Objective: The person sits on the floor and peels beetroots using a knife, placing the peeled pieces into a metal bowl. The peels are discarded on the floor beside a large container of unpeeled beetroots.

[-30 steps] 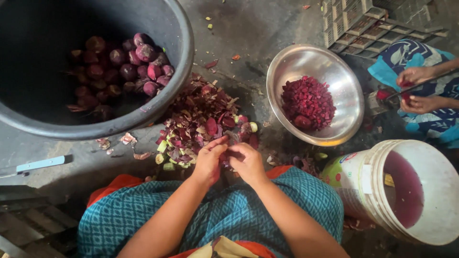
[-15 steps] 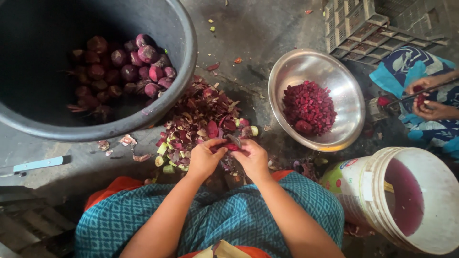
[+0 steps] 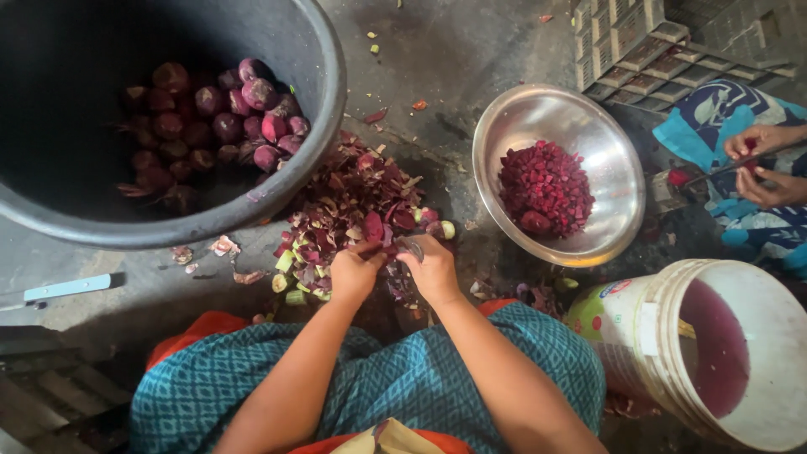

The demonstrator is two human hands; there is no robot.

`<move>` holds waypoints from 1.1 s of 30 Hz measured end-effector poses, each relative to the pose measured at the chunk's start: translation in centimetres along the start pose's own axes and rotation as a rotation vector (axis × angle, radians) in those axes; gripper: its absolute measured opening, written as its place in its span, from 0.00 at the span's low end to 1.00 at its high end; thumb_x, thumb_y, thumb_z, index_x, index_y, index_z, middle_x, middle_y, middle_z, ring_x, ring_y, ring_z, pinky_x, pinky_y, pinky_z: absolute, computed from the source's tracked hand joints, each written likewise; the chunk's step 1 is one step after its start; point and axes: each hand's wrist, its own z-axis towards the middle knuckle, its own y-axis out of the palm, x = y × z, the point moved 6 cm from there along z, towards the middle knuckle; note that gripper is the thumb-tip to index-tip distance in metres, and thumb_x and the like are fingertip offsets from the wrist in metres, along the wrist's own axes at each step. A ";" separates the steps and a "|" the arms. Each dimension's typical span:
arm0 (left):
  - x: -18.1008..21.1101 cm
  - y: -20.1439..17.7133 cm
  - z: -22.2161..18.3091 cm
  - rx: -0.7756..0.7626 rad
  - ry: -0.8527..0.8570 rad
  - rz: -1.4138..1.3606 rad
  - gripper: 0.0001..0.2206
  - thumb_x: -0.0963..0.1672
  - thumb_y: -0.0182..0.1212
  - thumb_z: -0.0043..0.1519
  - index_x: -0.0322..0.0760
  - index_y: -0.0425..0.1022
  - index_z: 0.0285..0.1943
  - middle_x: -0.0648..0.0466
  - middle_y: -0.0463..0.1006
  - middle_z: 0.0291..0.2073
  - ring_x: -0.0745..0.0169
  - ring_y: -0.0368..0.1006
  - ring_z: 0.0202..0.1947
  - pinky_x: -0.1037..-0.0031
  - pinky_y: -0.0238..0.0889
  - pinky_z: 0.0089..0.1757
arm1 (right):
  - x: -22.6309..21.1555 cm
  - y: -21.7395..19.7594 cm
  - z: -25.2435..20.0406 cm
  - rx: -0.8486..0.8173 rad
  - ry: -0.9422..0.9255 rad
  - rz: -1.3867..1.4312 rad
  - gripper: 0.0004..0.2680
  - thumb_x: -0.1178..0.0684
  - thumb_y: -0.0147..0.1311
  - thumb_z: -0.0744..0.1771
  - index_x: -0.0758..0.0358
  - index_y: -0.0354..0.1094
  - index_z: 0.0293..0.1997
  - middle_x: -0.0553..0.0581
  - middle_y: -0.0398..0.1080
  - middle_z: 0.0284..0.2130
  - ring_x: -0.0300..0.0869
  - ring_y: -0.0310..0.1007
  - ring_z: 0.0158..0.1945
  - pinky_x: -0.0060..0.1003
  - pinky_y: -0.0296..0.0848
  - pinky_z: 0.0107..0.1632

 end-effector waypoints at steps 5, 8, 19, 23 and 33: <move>0.6 1.1 -1.2 -0.270 -0.088 -0.434 0.13 0.40 0.69 0.54 0.30 0.83 0.48 0.53 0.85 0.31 0.68 0.79 0.29 0.77 0.71 0.35 | 3.0 0.2 -1.3 -0.164 0.473 0.431 0.09 0.63 0.64 0.63 0.67 0.75 0.46 0.58 0.79 0.35 0.38 0.76 0.37 0.33 0.74 0.43; 1.4 1.1 -2.0 -0.217 0.029 -0.359 0.12 0.39 0.69 0.57 0.32 0.83 0.50 0.55 0.83 0.31 0.73 0.74 0.29 0.81 0.68 0.34 | 2.9 -0.2 -2.2 -0.125 0.473 0.596 0.12 0.64 0.63 0.61 0.65 0.74 0.48 0.53 0.79 0.37 0.34 0.78 0.39 0.30 0.76 0.45; 0.4 0.8 0.0 0.024 0.049 -0.049 0.14 0.46 0.73 0.53 0.37 0.86 0.47 0.52 0.84 0.29 0.69 0.78 0.29 0.75 0.69 0.36 | -0.1 0.1 0.1 0.029 -0.039 0.017 0.10 0.62 0.63 0.63 0.63 0.75 0.47 0.60 0.76 0.40 0.46 0.77 0.45 0.37 0.75 0.47; -0.7 0.8 0.4 -0.063 -0.075 0.078 0.14 0.46 0.72 0.56 0.39 0.86 0.50 0.46 0.82 0.25 0.62 0.75 0.25 0.73 0.66 0.34 | 0.9 0.4 0.0 -0.019 0.054 0.030 0.11 0.61 0.65 0.62 0.64 0.74 0.47 0.60 0.76 0.39 0.48 0.77 0.42 0.40 0.74 0.46; -0.4 1.7 -0.7 -0.277 -0.063 -0.217 0.14 0.42 0.68 0.58 0.32 0.84 0.53 0.56 0.82 0.29 0.71 0.70 0.24 0.78 0.61 0.28 | 2.8 0.4 -1.4 -0.202 0.536 0.647 0.11 0.60 0.66 0.62 0.67 0.72 0.48 0.56 0.77 0.35 0.41 0.78 0.39 0.36 0.78 0.42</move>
